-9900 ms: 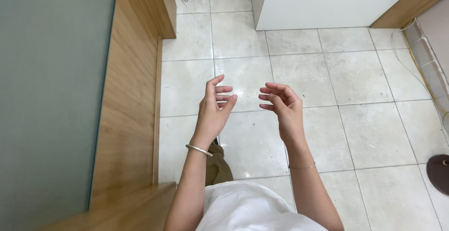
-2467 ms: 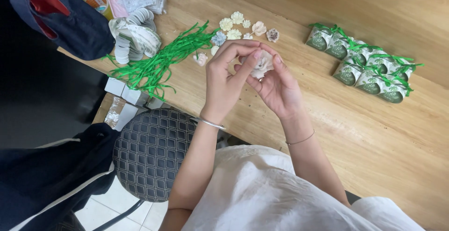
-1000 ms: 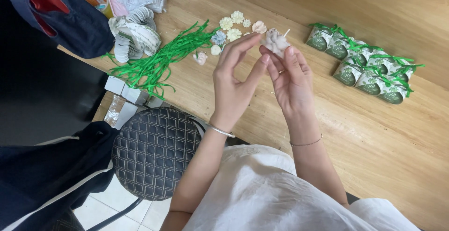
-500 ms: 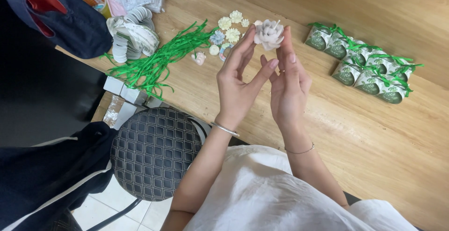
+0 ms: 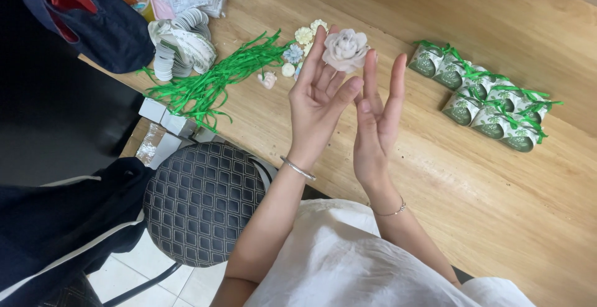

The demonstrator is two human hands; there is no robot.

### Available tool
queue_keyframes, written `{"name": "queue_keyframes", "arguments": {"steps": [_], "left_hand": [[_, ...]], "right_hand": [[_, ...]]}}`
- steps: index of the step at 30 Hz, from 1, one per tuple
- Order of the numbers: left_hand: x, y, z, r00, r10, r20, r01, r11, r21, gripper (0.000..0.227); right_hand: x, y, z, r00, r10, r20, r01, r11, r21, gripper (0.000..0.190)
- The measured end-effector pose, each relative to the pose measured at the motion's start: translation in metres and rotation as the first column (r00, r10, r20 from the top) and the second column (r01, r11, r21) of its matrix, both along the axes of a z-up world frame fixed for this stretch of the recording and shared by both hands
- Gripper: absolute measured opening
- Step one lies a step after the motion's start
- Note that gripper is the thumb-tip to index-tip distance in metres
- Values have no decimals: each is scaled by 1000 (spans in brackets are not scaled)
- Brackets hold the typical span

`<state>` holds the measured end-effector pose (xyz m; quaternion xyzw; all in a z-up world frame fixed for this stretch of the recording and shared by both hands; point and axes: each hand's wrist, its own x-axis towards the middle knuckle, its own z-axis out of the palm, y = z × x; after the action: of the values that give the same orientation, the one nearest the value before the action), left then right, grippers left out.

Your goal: Picking up and inspecting various small decorative flower and shaped candles from a display and a workbench.

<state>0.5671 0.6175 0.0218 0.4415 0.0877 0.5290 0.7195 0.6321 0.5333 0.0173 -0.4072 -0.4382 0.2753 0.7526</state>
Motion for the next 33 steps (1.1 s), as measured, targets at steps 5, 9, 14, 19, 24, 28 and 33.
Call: {"name": "queue_keyframes", "arguments": {"steps": [5,9,14,19,24,28,33], "left_hand": [[6,1,4,999,-13,50,16,999,-51,91],[5,5,13,997,10,70,-5,997,-72,88],[-3,13,16,995,90,52,-87,994,-58,86],[-31,22,20,970,242,5,-242,969,-60,79],[-90,13,16,919,394,6,-393,917,-67,68],[-143,-8,19,858,513,18,-511,857,-65,67],[-224,-61,28,711,702,-39,-703,710,-46,66]], "right_hand": [[-6,1,-4,993,-39,113,47,997,-67,71],[-7,5,-5,994,-21,111,36,991,-132,74],[-6,15,-14,993,70,93,-59,991,-122,74],[-13,37,-25,987,152,51,-147,986,-81,70],[-43,50,-18,954,285,90,-291,955,62,53],[-81,52,-5,910,413,-29,-403,901,161,46],[-163,35,25,737,649,-187,-656,754,33,41]]}}
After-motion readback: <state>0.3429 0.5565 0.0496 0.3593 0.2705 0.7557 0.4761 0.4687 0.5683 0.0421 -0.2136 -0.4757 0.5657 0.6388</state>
